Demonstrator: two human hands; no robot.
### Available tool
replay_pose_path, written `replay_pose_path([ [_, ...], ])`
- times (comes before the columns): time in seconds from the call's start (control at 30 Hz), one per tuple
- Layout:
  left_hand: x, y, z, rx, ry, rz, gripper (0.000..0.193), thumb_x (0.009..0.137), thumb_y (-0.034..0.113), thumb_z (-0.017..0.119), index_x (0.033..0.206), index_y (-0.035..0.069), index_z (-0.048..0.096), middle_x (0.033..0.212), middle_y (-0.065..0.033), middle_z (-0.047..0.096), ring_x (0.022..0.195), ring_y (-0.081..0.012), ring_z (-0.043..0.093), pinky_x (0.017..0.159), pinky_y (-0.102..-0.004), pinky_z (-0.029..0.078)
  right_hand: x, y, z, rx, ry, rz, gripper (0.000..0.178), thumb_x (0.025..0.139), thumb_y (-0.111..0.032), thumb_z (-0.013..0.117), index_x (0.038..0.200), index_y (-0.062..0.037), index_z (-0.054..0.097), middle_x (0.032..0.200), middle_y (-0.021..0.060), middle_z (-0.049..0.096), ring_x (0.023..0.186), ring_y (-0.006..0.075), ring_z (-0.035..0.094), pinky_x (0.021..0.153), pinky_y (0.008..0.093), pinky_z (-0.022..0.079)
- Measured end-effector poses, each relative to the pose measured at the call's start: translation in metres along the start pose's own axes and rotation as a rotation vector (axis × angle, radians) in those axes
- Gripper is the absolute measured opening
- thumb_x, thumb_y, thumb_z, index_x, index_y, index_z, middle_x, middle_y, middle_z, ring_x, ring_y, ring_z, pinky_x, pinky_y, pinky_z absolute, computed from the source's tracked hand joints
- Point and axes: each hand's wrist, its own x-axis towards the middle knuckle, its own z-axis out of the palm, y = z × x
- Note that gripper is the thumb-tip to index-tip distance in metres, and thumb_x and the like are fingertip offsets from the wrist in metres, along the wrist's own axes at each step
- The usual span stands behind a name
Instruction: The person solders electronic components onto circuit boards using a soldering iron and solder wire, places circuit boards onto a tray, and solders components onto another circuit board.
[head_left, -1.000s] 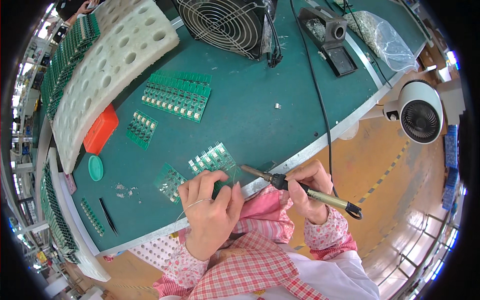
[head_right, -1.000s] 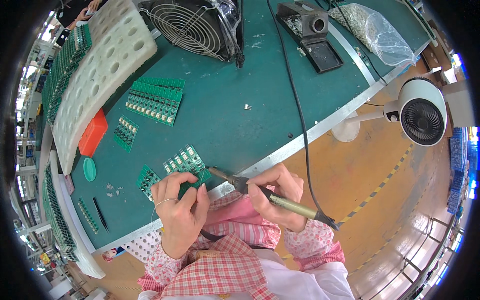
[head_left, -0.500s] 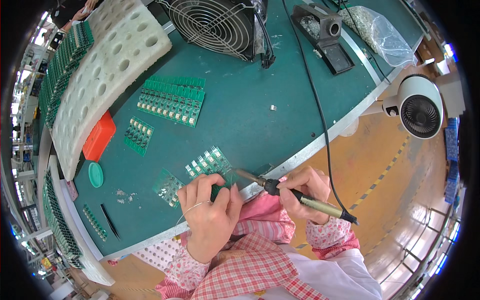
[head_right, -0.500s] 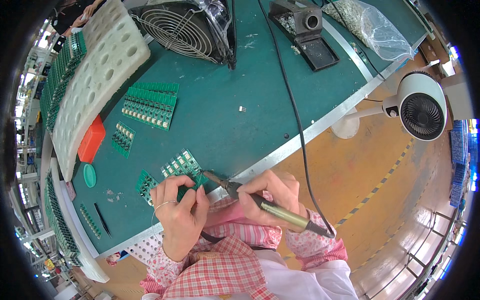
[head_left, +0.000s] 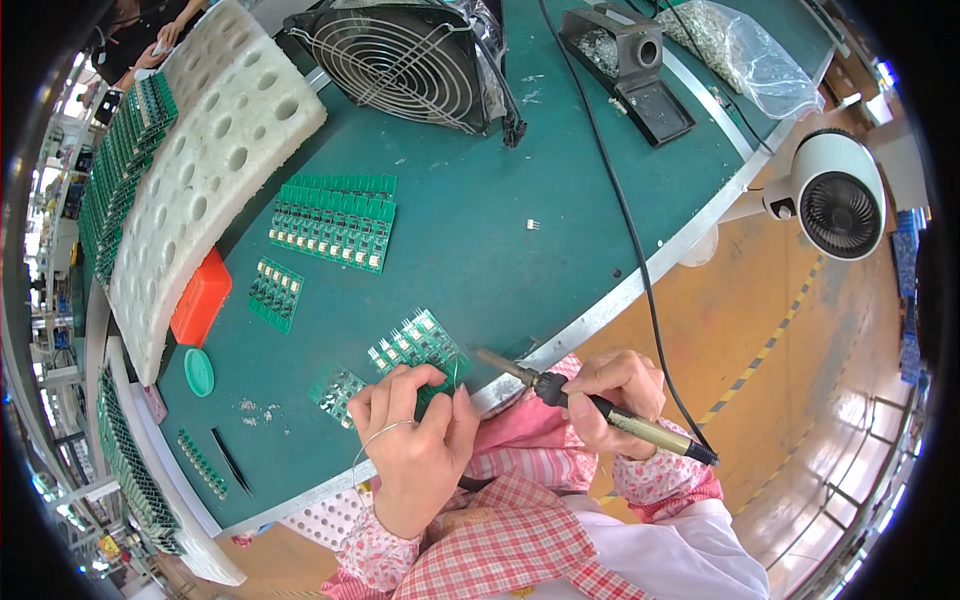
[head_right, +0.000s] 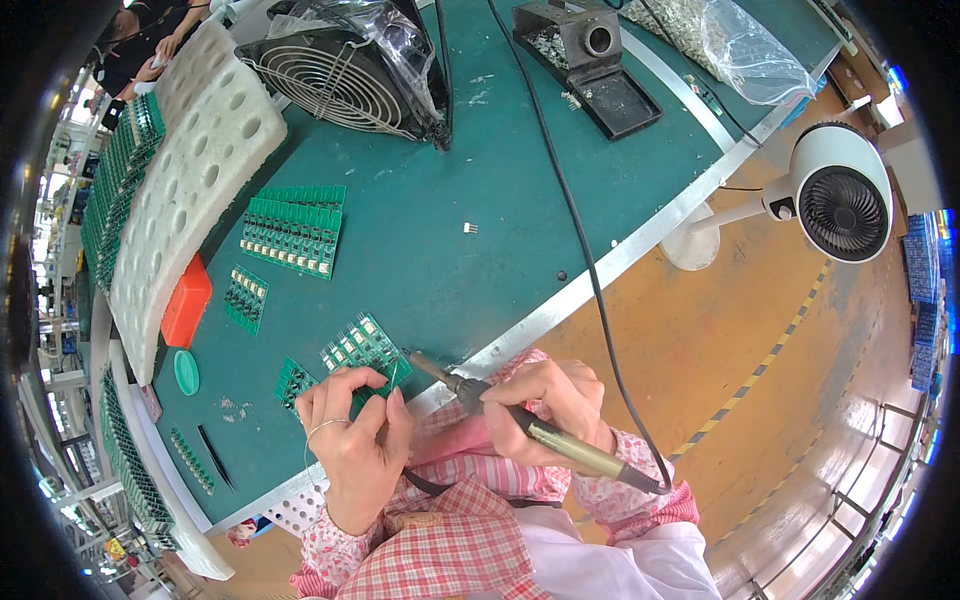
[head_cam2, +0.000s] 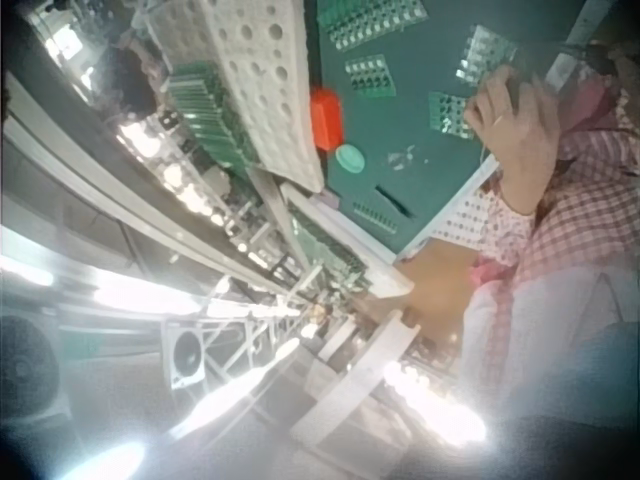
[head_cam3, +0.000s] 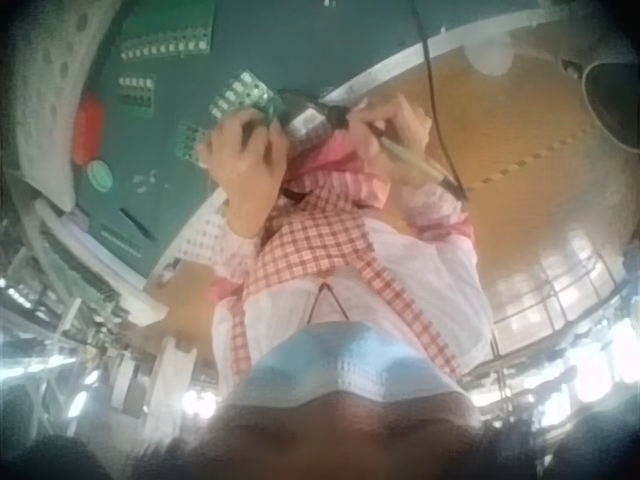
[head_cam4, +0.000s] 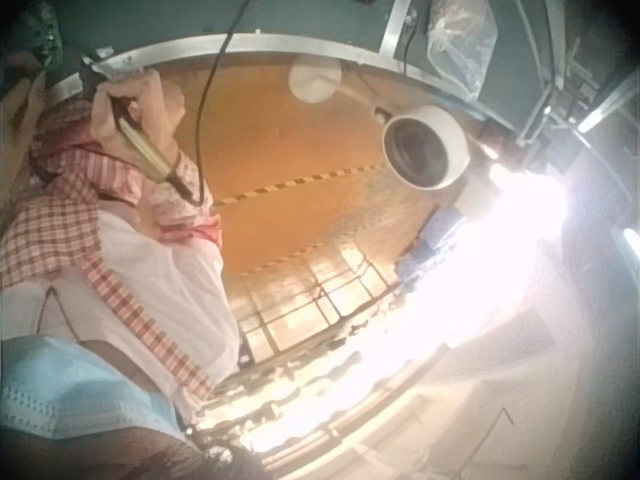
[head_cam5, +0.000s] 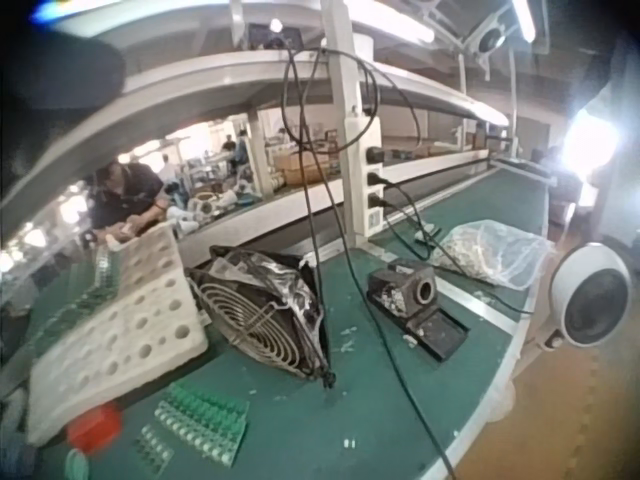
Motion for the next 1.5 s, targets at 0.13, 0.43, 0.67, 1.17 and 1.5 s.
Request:
replay_pose_path([
  [0.13, -0.003, -0.003, -0.003, -0.014, -0.01, -0.013, 0.013, 0.075, 0.005, 0.073, 0.068, 0.003, 0.063, 0.094, -0.0053, 0.065, 0.092, -0.0267, 0.062, 0.082, -0.0407, 0.038, 0.003, -0.002, 0.0, -0.034, -0.074, -0.049, 0.012, 0.082, -0.002, 0.066, 0.086, -0.0007, 0.056, 0.057, 0.0064, 0.061, 0.045, 0.015, 0.059, 0.044, 0.0283, 0.046],
  [0.43, -0.003, -0.022, 0.0, -0.151, 0.045, 0.057, 0.015, 0.07, 0.004, 0.075, 0.065, 0.002, 0.061, 0.106, -0.0089, 0.063, 0.101, -0.0287, 0.062, 0.089, -0.0452, 0.038, 0.004, -0.019, 0.005, -0.103, -0.142, -0.176, 0.018, 0.077, 0.004, 0.067, 0.086, -0.0034, 0.054, 0.054, 0.004, 0.056, 0.042, 0.0169, 0.055, 0.042, 0.0282, 0.043],
  [0.67, -0.007, -0.028, 0.003, -0.178, 0.083, 0.056, 0.017, 0.071, 0.006, 0.076, 0.065, 0.004, 0.061, 0.105, -0.0055, 0.063, 0.098, -0.0269, 0.06, 0.089, -0.0447, 0.038, 0.007, -0.032, 0.018, -0.185, -0.218, -0.251, 0.022, 0.074, 0.008, 0.066, 0.087, -0.0039, 0.054, 0.051, 0.0023, 0.052, 0.04, 0.0157, 0.053, 0.039, 0.0272, 0.038],
  [1.17, -0.004, -0.043, 0.002, -0.314, 0.063, 0.1, 0.021, 0.072, 0.009, 0.079, 0.07, 0.009, 0.058, 0.109, -0.0044, 0.062, 0.097, -0.0263, 0.059, 0.088, -0.044, 0.038, 0.009, -0.063, 0.043, -0.569, -0.362, -0.393, 0.023, 0.066, 0.002, 0.075, 0.085, -0.0035, 0.062, 0.054, 0.0002, 0.05, 0.042, 0.0141, 0.051, 0.039, 0.0263, 0.04],
  [1.5, -0.009, -0.05, 0.005, -0.288, 0.075, -0.002, 0.029, 0.074, 0.01, 0.082, 0.087, 0.009, 0.057, 0.122, -0.0095, 0.059, 0.111, -0.0338, 0.057, 0.089, -0.0468, 0.039, 0.003, -0.068, 0.047, -0.65, -0.392, -0.404, 0.019, 0.068, -0.004, 0.075, 0.082, -0.0044, 0.063, 0.057, -0.0006, 0.05, 0.043, 0.0126, 0.051, 0.04, 0.0257, 0.039],
])
